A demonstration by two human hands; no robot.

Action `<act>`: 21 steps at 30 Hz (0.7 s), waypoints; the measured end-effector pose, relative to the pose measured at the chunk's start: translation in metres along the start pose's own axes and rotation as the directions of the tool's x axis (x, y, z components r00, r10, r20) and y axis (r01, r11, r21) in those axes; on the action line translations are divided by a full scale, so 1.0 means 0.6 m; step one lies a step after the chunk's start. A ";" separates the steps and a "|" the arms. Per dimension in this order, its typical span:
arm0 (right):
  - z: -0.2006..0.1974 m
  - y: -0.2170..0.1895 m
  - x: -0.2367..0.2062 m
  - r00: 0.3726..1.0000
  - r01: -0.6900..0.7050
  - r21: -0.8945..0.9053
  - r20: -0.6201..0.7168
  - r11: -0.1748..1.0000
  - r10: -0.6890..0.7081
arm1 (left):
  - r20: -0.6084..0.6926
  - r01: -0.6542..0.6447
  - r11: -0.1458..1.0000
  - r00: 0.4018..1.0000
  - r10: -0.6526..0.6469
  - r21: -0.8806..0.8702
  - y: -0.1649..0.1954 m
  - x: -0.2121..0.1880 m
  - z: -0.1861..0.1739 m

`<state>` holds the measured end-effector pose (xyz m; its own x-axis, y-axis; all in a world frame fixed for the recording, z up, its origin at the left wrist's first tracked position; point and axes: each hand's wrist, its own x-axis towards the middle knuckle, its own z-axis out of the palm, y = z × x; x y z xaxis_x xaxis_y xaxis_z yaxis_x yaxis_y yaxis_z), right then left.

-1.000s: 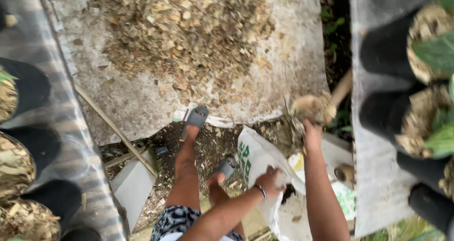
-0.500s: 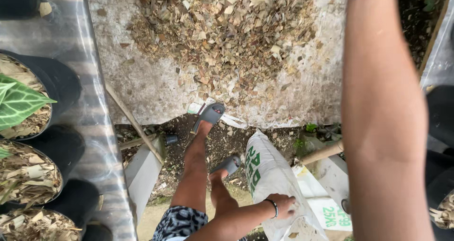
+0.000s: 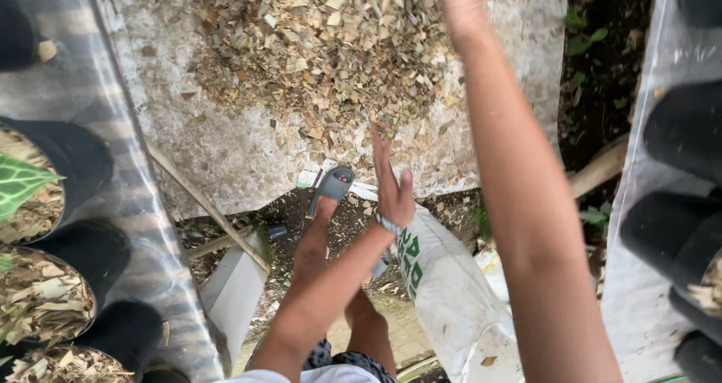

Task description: The person sits on the ground and mixes wood chip mulch with fine sawdust on a tarp by hand, then scoops the mixture into a woven sack. They then fill a nursery pot with the mix and set anthurium seedlings into it, pressing medium around the roots.

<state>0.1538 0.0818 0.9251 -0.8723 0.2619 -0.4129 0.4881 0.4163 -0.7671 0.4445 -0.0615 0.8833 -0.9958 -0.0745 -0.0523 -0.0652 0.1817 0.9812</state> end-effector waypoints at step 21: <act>-0.202 0.651 -1.346 0.926 -0.376 -0.412 -0.123 0.830 0.358 | 0.087 -0.010 0.129 0.788 -0.610 0.992 -0.041 -0.422 -0.365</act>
<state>1.0526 0.1385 1.0185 -0.6293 0.4983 -0.5964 0.7448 0.6057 -0.2798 0.7119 -0.2617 0.9128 -0.7501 -0.0839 -0.6560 -0.0611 0.9965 -0.0576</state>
